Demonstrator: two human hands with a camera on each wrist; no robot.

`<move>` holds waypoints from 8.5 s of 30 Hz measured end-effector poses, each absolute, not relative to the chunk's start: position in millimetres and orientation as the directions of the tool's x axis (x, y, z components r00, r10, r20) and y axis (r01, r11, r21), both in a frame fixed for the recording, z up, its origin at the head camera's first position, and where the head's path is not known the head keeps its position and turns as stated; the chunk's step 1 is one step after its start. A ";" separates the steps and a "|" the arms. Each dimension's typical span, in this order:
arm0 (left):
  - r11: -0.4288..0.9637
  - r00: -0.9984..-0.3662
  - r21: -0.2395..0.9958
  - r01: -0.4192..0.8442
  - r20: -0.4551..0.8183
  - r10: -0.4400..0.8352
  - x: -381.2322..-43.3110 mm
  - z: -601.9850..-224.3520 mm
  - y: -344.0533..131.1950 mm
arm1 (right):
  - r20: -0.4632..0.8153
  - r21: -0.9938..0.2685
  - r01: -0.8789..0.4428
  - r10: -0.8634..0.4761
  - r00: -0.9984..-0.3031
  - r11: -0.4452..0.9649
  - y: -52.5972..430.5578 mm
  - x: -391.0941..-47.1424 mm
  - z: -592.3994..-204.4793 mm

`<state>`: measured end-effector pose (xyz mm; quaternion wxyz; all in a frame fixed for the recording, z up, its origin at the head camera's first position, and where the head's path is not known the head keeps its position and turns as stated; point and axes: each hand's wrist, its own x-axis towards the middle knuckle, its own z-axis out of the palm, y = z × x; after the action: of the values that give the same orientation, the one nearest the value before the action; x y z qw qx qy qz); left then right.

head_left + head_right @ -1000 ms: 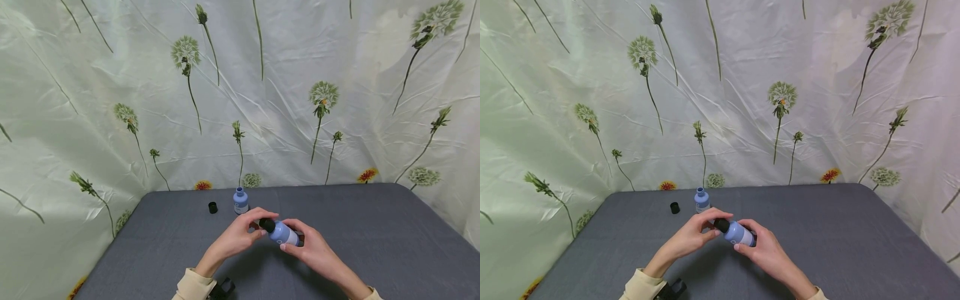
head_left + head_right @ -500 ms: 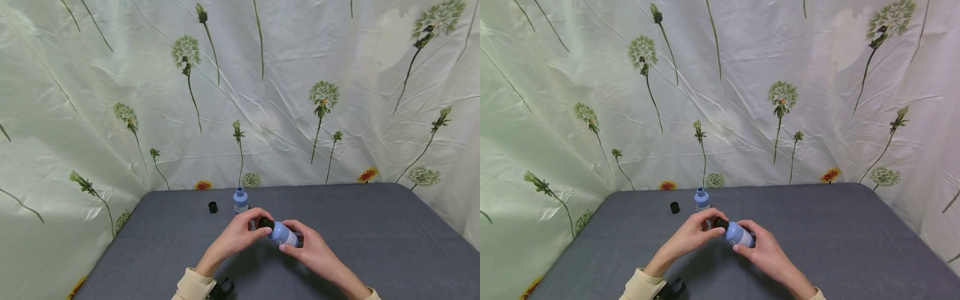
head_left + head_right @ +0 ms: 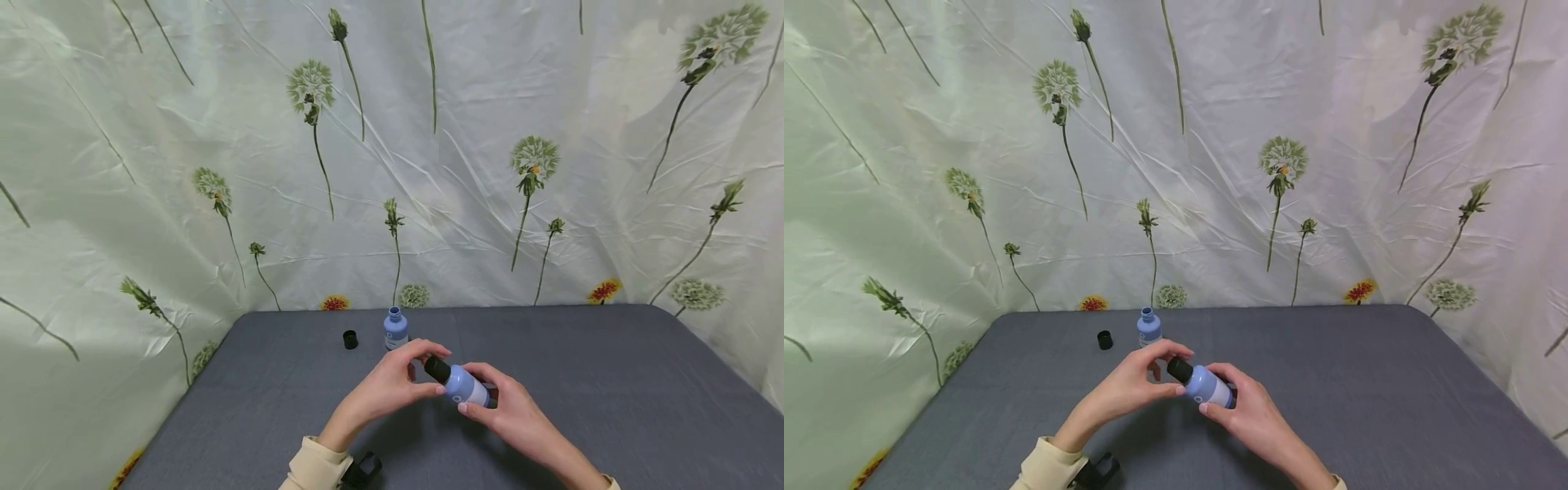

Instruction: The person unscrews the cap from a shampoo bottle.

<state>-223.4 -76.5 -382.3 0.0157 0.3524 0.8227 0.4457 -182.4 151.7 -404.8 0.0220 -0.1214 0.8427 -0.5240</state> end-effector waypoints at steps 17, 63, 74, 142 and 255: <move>0.228 -0.698 0.784 0.577 0.328 0.637 -225.3 -380.6 -80.8 | 0.100 -0.893 -0.188 -0.226 -0.969 0.409 151.0 -181.8 -405.1; 0.350 -0.810 0.783 0.514 0.308 0.500 -221.9 -377.5 -78.9 | 0.101 -0.887 -0.192 -0.228 -0.968 0.420 154.7 -178.6 -401.7; 0.326 -0.796 0.798 0.507 0.288 0.533 -222.4 -376.7 -82.3 | 0.120 -0.861 -0.219 -0.236 -0.964 0.460 157.6 -178.4 -401.3; 0.368 -0.796 0.802 0.471 0.207 0.569 -232.1 -394.8 -88.7 | 0.168 -0.912 -0.253 -0.269 -0.948 0.322 171.8 -185.0 -407.4; 0.558 -0.940 0.766 0.319 0.182 0.287 -312.1 -415.4 34.9 | 0.169 -0.864 -0.115 0.068 -0.983 0.490 242.1 -274.7 -407.4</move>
<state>-312.1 34.9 -415.4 -0.0178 0.1716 0.8824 0.4377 -274.7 242.1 -407.4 -0.0906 -0.0134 0.8584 -0.5047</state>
